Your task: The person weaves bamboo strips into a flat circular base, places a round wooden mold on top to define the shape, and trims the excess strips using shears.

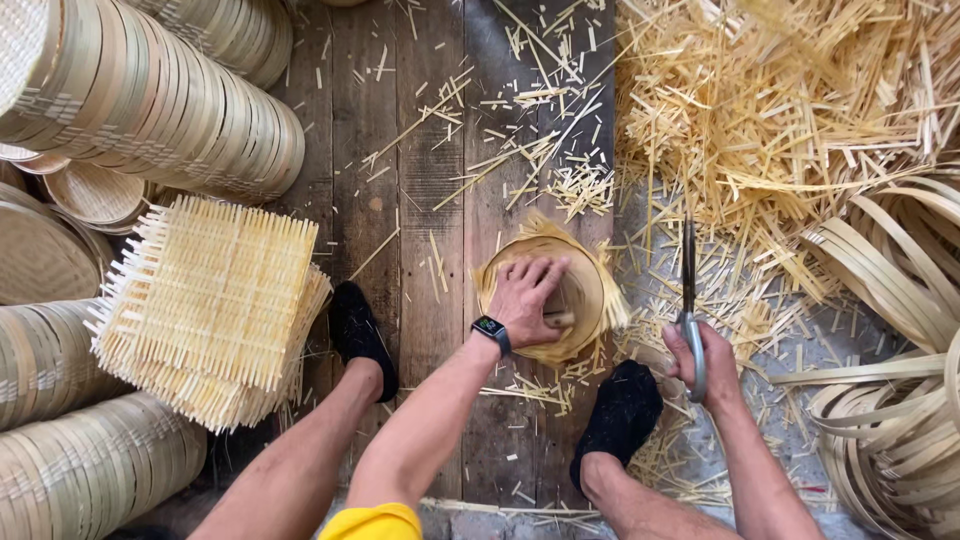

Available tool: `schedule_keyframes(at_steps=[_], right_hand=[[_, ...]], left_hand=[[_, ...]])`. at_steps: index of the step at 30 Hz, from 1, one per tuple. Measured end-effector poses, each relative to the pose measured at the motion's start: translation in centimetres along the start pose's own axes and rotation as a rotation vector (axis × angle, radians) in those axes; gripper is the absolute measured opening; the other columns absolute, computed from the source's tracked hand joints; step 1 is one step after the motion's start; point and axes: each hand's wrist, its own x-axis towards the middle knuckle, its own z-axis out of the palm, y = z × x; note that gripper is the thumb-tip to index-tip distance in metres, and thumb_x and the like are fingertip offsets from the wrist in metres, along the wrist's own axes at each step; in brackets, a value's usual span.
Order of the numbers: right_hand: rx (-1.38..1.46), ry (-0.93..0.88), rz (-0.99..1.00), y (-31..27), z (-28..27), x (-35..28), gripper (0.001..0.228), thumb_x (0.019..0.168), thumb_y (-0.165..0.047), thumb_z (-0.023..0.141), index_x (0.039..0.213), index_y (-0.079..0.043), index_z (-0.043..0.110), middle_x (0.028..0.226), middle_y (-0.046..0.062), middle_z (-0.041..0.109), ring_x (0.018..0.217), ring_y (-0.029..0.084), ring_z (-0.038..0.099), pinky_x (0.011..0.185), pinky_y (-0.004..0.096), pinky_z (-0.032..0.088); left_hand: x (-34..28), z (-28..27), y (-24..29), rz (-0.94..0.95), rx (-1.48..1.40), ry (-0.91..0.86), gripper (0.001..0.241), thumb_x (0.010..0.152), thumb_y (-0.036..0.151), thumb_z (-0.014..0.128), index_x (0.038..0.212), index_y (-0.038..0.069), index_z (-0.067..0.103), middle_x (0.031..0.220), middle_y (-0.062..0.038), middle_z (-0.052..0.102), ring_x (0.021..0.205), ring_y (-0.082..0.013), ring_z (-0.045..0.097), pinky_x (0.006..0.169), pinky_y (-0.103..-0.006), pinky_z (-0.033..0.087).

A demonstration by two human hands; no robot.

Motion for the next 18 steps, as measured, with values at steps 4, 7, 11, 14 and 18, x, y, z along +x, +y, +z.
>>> schedule_keyframes(at_steps=[4,7,11,14,18], right_hand=[[0.319,0.074,-0.346,-5.7,3.0,-2.2,0.039,0.098,-0.043,0.066,0.092,-0.005,0.063,0.069,0.002,0.062,0.052,0.011,0.062,0.044,0.026,0.054],[0.204,0.000,-0.091,-7.2,7.1,-3.8,0.038,0.099,-0.042,0.059,0.089,-0.005,0.063,0.063,0.005,0.060,0.046,0.013,0.059,0.039,0.026,0.049],[0.357,-0.355,0.452,-7.5,8.0,-2.9,0.040,0.093,-0.037,0.074,0.086,0.000,0.058,0.064,0.004,0.054,0.045,0.014,0.050,0.038,0.029,0.045],[0.165,-0.306,0.443,-7.1,5.6,-2.3,0.050,0.094,-0.047,0.068,0.091,0.003,0.065,0.063,0.007,0.061,0.048,0.019,0.055,0.045,0.035,0.047],[-0.484,-0.088,-0.033,-5.3,2.6,-1.0,0.061,0.088,-0.056,0.065,0.106,0.002,0.063,0.085,0.016,0.067,0.076,0.028,0.066,0.072,0.047,0.056]], left_hand=[[-0.9,-0.4,1.0,-0.214,-0.004,0.046,0.135,0.053,0.059,0.093,0.154,0.018,0.014,0.150,-0.032,0.032,0.135,-0.0534,0.034,0.111,-0.0701,0.028],[-1.8,0.5,2.7,-0.444,-0.095,0.041,0.134,0.063,0.055,0.089,0.160,0.016,0.006,0.149,-0.034,0.033,0.134,-0.0519,0.037,0.109,-0.0654,0.032],[-1.5,0.7,2.9,-0.498,-0.065,0.004,0.130,0.067,0.047,0.084,0.163,0.017,0.003,0.150,-0.032,0.036,0.132,-0.0483,0.041,0.105,-0.0609,0.037],[-1.8,0.4,3.0,-0.493,-0.067,-0.026,0.130,0.064,0.045,0.086,0.161,0.017,0.003,0.148,-0.032,0.035,0.131,-0.0486,0.041,0.104,-0.0607,0.036],[-1.8,0.3,2.5,-0.400,-0.064,0.031,0.131,0.063,0.042,0.088,0.162,0.018,0.005,0.151,-0.029,0.035,0.134,-0.0456,0.042,0.105,-0.0577,0.037]])
